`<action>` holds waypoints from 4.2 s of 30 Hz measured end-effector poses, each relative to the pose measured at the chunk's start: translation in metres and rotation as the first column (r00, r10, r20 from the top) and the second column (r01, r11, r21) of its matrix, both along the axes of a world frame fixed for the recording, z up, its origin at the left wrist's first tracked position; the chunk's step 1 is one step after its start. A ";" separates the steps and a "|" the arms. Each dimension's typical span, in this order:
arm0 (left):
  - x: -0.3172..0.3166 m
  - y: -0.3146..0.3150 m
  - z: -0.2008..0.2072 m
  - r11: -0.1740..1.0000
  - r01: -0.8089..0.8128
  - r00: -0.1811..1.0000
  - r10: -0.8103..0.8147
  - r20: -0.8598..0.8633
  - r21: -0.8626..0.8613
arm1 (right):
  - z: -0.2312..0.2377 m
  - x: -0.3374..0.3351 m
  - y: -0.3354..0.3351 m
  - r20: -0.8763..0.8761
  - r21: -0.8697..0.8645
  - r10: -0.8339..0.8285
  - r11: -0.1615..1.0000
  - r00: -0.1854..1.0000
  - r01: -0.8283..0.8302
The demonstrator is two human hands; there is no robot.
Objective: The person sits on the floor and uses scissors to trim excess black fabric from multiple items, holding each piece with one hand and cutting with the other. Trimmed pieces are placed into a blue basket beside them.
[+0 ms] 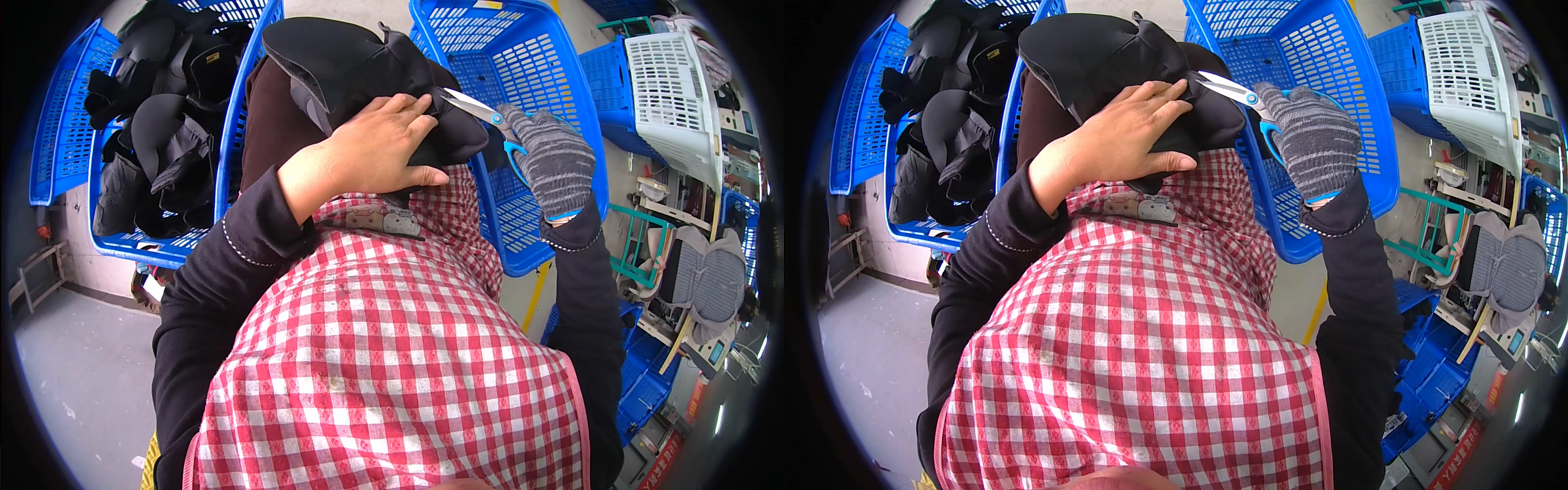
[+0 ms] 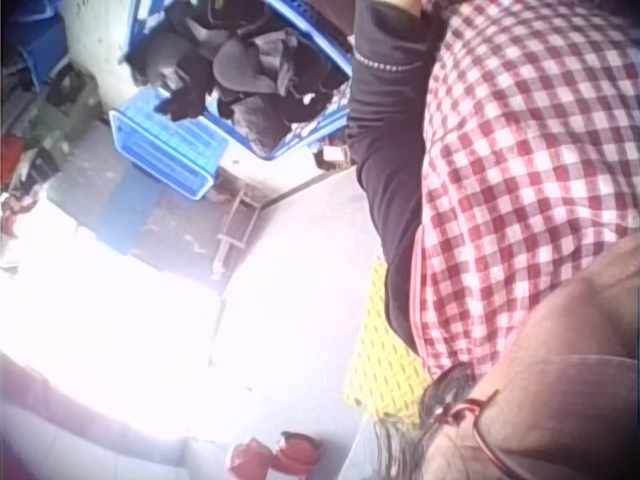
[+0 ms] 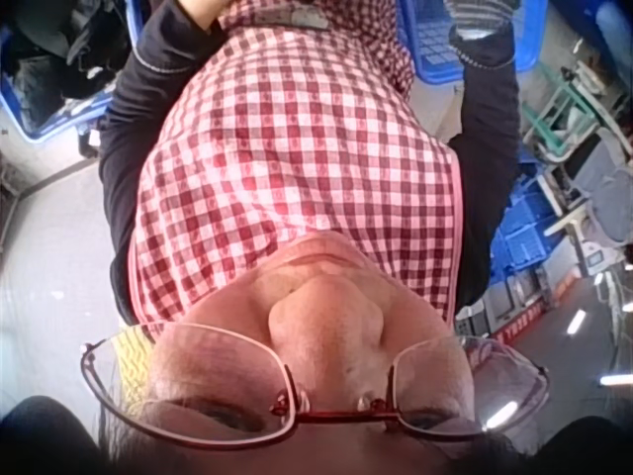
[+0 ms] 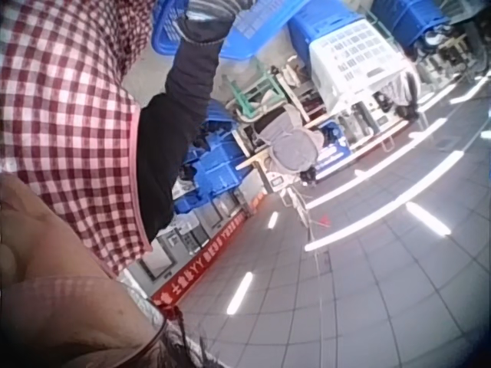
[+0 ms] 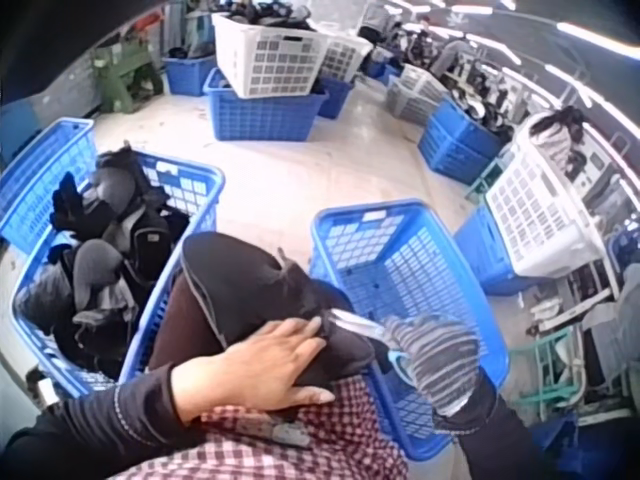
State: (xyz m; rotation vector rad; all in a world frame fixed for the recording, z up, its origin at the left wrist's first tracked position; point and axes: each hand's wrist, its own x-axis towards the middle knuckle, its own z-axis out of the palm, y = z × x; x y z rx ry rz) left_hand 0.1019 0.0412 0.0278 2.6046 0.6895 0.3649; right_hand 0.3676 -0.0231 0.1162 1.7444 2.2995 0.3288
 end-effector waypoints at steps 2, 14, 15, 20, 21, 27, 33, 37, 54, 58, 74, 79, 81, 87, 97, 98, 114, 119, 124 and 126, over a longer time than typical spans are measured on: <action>0.000 0.000 -0.001 1.000 0.004 1.000 -0.004 -0.007 0.005 | 0.001 0.000 -0.001 0.028 0.031 0.045 0.998 0.999 -0.046; 0.000 0.001 -0.002 1.000 0.008 1.000 -0.008 -0.001 -0.008 | -0.008 -0.003 -0.002 0.091 0.119 0.127 0.983 0.988 -0.138; 0.001 0.002 -0.002 1.000 0.006 1.000 -0.006 -0.004 -0.005 | -0.009 -0.002 -0.003 0.081 0.111 0.121 0.985 0.989 -0.129; 0.001 0.003 -0.006 1.000 0.010 0.999 -0.010 0.036 0.012 | -0.021 0.010 -0.004 -0.004 0.013 0.022 1.000 1.000 -0.022; 0.000 0.002 -0.007 1.000 0.008 1.000 -0.008 0.004 -0.004 | -0.027 0.013 -0.002 -0.115 -0.096 -0.099 0.991 0.988 0.088; -0.003 0.003 -0.003 1.000 0.019 0.995 -0.018 0.101 -0.006 | -0.066 0.007 0.016 -0.870 -0.403 -0.462 0.867 0.173 0.294; -0.069 -0.011 0.026 0.991 -0.079 0.812 0.003 0.584 0.104 | -0.067 -0.033 -0.007 -0.948 -0.318 -0.318 0.948 0.004 0.013; -0.125 -0.055 0.027 0.550 -0.519 0.605 0.777 0.173 -0.655 | -0.050 -0.044 -0.016 -0.956 -0.286 -0.293 0.941 0.009 0.182; -0.115 -0.052 -0.002 0.511 -0.036 0.376 0.803 0.462 -0.859 | -0.082 -0.091 -0.022 -0.975 0.213 0.200 0.965 0.094 0.156; -0.115 -0.049 0.009 0.394 -0.167 0.381 0.871 0.309 -0.904 | -0.063 -0.103 -0.013 -0.981 0.076 0.047 0.985 0.189 0.152; -0.109 -0.039 0.044 0.244 -0.076 0.318 0.925 0.208 -0.967 | -0.051 -0.086 0.010 -0.986 -0.027 -0.068 0.966 0.149 0.257; -0.122 -0.069 0.112 0.350 0.612 0.454 0.579 0.677 -0.709 | -0.056 -0.063 0.021 -0.989 -0.140 -0.118 0.949 -0.094 0.282; -0.119 -0.077 0.138 0.156 0.926 0.297 0.259 0.919 -0.343 | -0.060 -0.060 0.017 -0.979 -0.167 -0.121 0.940 -0.167 0.298; -0.057 -0.097 0.175 0.095 0.953 -0.303 0.208 0.930 0.289 | -0.069 -0.052 0.014 -0.950 -0.210 -0.122 0.931 -0.289 0.298; -0.042 -0.121 0.169 -0.100 0.953 -0.240 0.333 0.912 0.287 | -0.080 -0.036 0.005 -0.903 -0.269 -0.130 0.915 -0.410 0.301; -0.044 -0.119 0.168 -0.113 0.953 -0.230 0.328 0.916 0.280 | -0.080 -0.035 0.005 -0.897 -0.276 -0.133 0.913 -0.421 0.300; -0.062 -0.113 0.165 -0.121 0.963 -0.176 0.403 0.898 0.243 | -0.094 -0.010 -0.008 -0.803 -0.398 -0.150 0.856 -0.577 0.331; -0.069 -0.097 0.161 -0.048 0.985 -0.142 0.322 0.936 0.165 | -0.099 0.001 -0.007 -0.770 -0.447 -0.156 0.824 -0.619 0.347; -0.113 -0.050 0.086 0.345 0.808 0.385 0.304 0.871 -0.477 | -0.105 0.008 -0.005 -0.747 -0.484 -0.157 0.794 -0.646 0.367; -0.135 -0.027 0.024 0.704 -0.102 0.472 0.656 0.588 -0.703 | -0.105 0.010 -0.005 -0.739 -0.495 -0.152 0.783 -0.656 0.376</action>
